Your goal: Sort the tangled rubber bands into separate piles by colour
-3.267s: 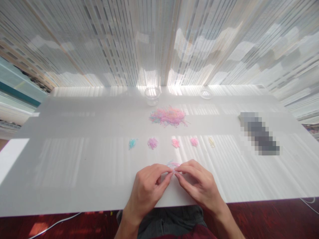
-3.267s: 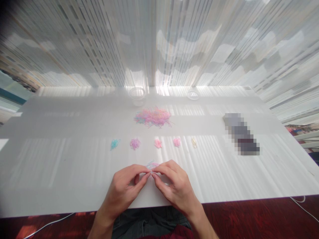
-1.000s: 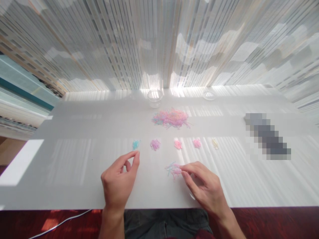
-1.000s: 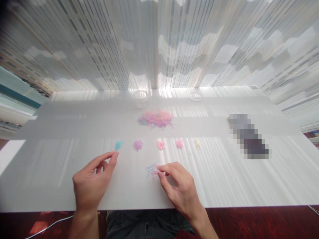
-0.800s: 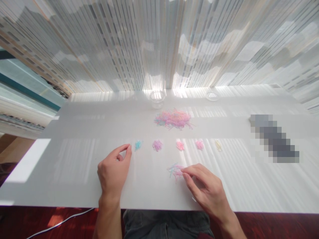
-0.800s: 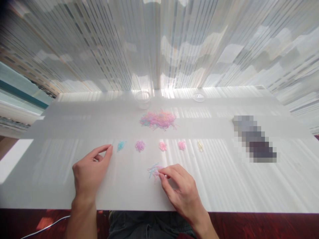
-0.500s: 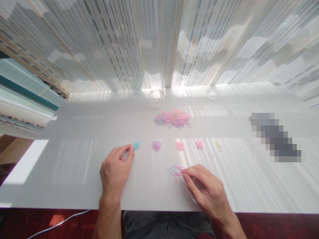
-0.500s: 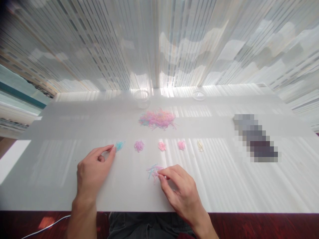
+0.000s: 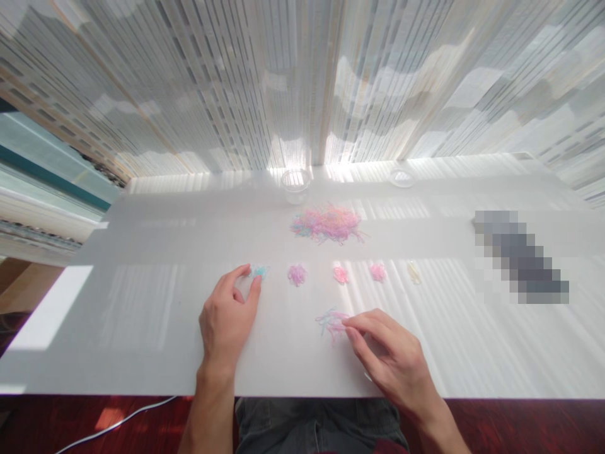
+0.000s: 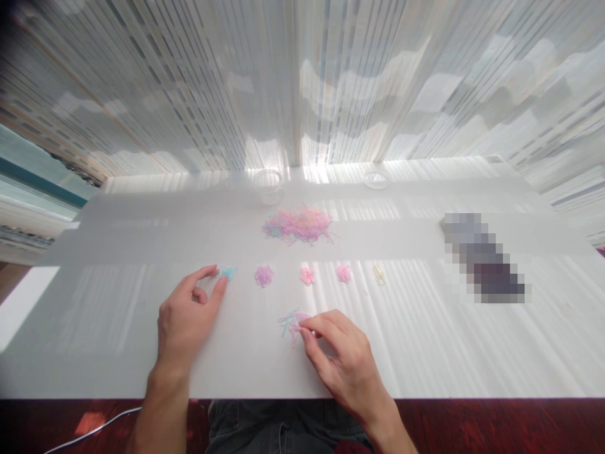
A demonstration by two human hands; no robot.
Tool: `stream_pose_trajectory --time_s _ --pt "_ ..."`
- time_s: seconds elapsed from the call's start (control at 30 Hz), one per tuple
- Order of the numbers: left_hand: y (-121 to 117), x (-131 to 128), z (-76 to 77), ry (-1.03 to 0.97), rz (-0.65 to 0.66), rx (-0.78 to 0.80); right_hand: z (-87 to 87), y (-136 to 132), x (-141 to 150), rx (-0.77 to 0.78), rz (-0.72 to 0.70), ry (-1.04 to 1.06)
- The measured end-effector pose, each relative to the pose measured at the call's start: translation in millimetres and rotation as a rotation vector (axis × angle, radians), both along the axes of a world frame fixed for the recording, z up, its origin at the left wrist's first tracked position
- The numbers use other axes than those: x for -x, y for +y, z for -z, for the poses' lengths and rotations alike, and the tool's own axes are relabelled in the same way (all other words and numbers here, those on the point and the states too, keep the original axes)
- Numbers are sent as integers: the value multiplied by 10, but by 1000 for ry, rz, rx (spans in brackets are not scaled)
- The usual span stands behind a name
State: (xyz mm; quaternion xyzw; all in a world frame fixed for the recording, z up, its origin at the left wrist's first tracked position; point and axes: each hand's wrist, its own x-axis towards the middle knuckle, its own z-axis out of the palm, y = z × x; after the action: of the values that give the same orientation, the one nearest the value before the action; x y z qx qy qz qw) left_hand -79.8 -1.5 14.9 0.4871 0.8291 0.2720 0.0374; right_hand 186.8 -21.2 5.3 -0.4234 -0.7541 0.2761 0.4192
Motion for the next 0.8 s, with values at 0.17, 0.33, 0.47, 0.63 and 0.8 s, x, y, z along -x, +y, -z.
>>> stream_pose_trajectory --time_s 0.17,0.33,0.47,0.63,0.8 --pt "-12 2 13 -53 -2 -32 26 -10 -2 2 -7 3" --pt "-26 3 12 -56 0 -41 27 -6 -8 17 -9 1" --pt "-37 21 33 -38 37 -100 16 1 -4 16 -8 6" --pt "-56 44 54 -30 116 -211 24 12 3 -1 48 7" --pt "-206 -158 -44 -4 359 -356 40 15 3 -33 132 -20"
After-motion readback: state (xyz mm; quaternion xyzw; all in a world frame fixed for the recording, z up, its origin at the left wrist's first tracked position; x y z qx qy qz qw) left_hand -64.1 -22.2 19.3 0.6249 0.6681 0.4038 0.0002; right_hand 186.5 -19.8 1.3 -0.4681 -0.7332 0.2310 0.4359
